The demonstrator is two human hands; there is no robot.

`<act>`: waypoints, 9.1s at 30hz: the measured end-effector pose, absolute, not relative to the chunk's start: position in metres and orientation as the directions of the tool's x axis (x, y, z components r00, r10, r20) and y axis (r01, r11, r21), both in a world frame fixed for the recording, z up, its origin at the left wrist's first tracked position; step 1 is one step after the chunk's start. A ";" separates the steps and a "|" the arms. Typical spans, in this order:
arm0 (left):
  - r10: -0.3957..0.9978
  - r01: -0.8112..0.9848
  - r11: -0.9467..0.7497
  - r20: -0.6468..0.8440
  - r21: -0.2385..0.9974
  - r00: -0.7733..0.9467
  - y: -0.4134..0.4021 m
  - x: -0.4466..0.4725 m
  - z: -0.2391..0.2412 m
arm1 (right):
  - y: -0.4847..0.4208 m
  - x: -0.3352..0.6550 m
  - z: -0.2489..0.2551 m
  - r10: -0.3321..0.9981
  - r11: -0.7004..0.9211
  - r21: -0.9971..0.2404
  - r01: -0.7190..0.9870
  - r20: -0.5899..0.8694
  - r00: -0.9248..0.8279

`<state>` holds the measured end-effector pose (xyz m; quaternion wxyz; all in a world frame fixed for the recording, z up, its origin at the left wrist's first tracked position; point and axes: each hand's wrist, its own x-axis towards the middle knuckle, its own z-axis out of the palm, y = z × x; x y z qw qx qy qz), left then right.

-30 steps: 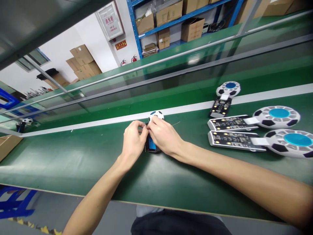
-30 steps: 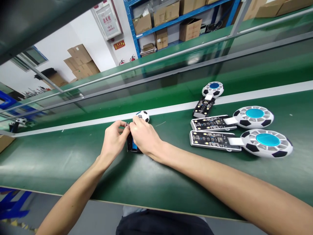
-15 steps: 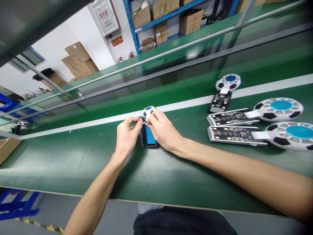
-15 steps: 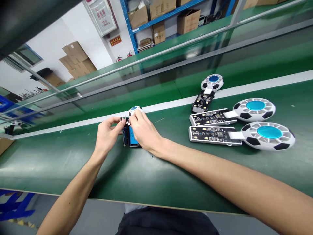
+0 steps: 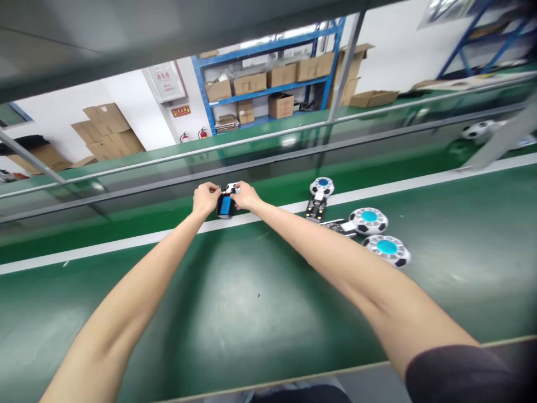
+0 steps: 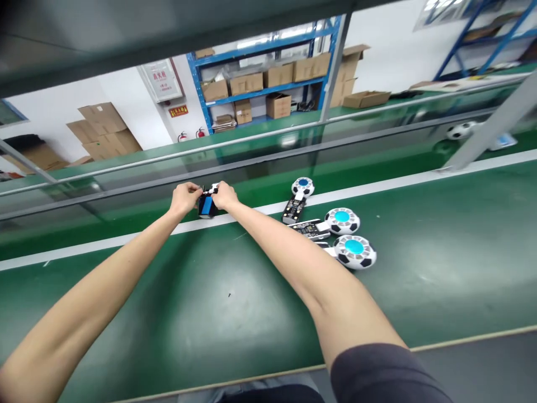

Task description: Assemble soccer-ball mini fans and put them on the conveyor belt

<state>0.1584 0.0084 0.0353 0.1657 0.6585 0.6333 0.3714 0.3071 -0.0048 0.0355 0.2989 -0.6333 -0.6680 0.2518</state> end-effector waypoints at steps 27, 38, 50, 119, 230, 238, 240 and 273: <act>0.934 0.220 -0.148 0.063 0.964 0.353 -0.099 0.222 0.018 | -0.069 0.358 0.064 0.928 0.266 -0.715 0.647 0.372 0.030; 0.778 -0.003 0.215 -0.170 0.977 0.605 -0.160 0.165 0.012 | -0.089 0.344 0.076 0.879 0.189 -0.584 0.790 -0.258 -0.401; 0.895 0.075 0.230 -0.241 0.970 0.376 -0.172 0.171 0.006 | -0.139 0.352 0.034 0.754 0.655 -0.371 0.658 0.259 -0.604; 0.978 -0.028 0.198 -0.199 0.980 -0.057 -0.201 0.201 -0.010 | -0.165 0.311 0.005 0.766 0.503 -0.105 0.858 0.515 -0.386; 0.936 0.689 -0.353 0.253 0.633 0.246 -0.196 0.169 0.011 | -0.160 0.351 -0.007 0.867 -0.153 -0.988 0.011 -0.139 -0.479; 0.942 0.528 -0.331 0.305 0.782 0.139 -0.183 0.167 0.001 | -0.157 0.351 -0.015 0.896 -0.047 -0.998 0.038 -0.059 -0.441; 0.942 0.522 -0.330 0.310 0.787 0.129 -0.183 0.166 0.000 | -0.158 0.354 -0.011 0.907 0.042 -0.990 0.131 -0.017 -0.420; 0.945 0.421 -0.314 0.321 0.851 0.055 -0.174 0.167 -0.010 | -0.174 0.358 -0.016 0.897 -0.070 -0.992 0.107 -0.109 -0.429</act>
